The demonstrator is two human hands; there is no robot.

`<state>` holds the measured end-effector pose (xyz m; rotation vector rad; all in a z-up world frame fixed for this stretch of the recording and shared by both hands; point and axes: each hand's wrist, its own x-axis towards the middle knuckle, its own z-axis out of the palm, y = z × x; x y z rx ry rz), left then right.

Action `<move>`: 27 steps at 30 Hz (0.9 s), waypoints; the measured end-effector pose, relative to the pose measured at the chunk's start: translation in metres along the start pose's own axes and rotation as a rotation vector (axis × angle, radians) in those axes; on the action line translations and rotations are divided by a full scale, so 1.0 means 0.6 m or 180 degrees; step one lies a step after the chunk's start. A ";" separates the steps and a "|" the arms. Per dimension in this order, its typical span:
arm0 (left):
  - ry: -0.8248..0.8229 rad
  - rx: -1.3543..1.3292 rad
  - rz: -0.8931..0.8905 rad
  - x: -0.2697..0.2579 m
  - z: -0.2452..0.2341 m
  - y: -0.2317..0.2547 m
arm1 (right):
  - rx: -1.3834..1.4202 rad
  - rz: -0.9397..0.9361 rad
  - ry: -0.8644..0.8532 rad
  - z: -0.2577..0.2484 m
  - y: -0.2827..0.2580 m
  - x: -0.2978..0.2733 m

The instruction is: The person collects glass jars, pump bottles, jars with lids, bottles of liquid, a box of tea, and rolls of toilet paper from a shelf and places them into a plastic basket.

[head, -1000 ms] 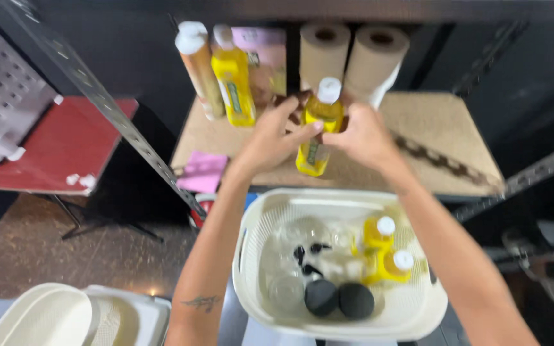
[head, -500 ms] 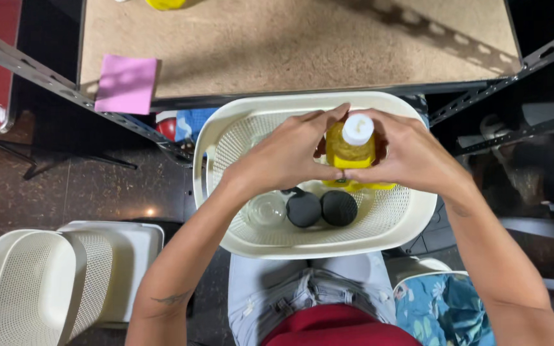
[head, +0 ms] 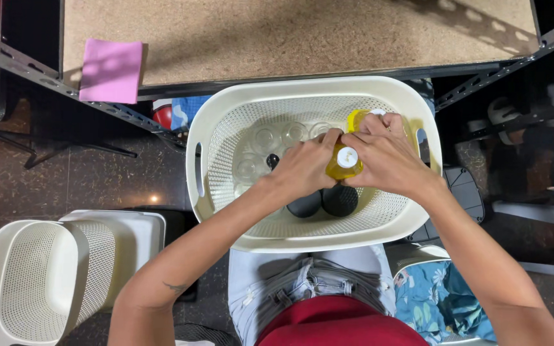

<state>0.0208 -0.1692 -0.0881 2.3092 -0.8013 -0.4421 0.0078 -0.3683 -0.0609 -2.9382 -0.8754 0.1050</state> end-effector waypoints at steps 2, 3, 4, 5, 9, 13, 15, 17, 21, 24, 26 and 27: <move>-0.0062 -0.0055 -0.0044 0.002 0.013 0.005 | -0.0076 -0.0051 0.0010 0.006 0.004 -0.002; -0.0126 -0.0110 -0.0083 0.002 0.019 0.008 | -0.0153 -0.0096 0.0021 0.008 0.006 -0.003; -0.0124 -0.0111 -0.0082 0.001 0.020 0.011 | -0.0156 -0.0097 0.0021 0.009 0.006 -0.006; -0.0114 -0.0240 -0.0121 0.000 0.021 0.013 | -0.0162 -0.0102 -0.0003 0.009 0.006 -0.008; -0.0122 -0.0442 -0.0246 0.012 0.050 -0.007 | -0.0217 -0.0060 -0.0238 -0.014 -0.002 -0.009; -0.0195 -0.0674 -0.0256 0.013 0.028 0.002 | -0.0133 -0.0110 -0.0233 -0.031 -0.009 -0.006; -0.0443 -0.0667 -0.0326 0.020 0.049 -0.024 | -0.0065 -0.0134 -0.0328 -0.042 -0.012 -0.004; -0.0557 -0.0665 -0.0340 0.004 0.008 -0.008 | 0.0089 -0.0117 -0.0382 -0.064 -0.019 0.001; -0.0332 -0.1179 -0.0088 -0.048 -0.104 0.035 | 0.0556 -0.0303 -0.0134 -0.096 -0.015 0.010; 0.0330 -0.1286 0.0181 -0.090 -0.223 0.088 | 0.0911 -0.0502 0.0077 -0.146 -0.022 0.047; 0.0758 -0.1387 0.0262 -0.090 -0.243 0.041 | 0.1092 -0.0569 0.0285 -0.169 -0.029 0.085; 0.1151 -0.1517 0.0340 -0.091 -0.256 0.019 | 0.1298 -0.0613 0.0459 -0.182 -0.033 0.105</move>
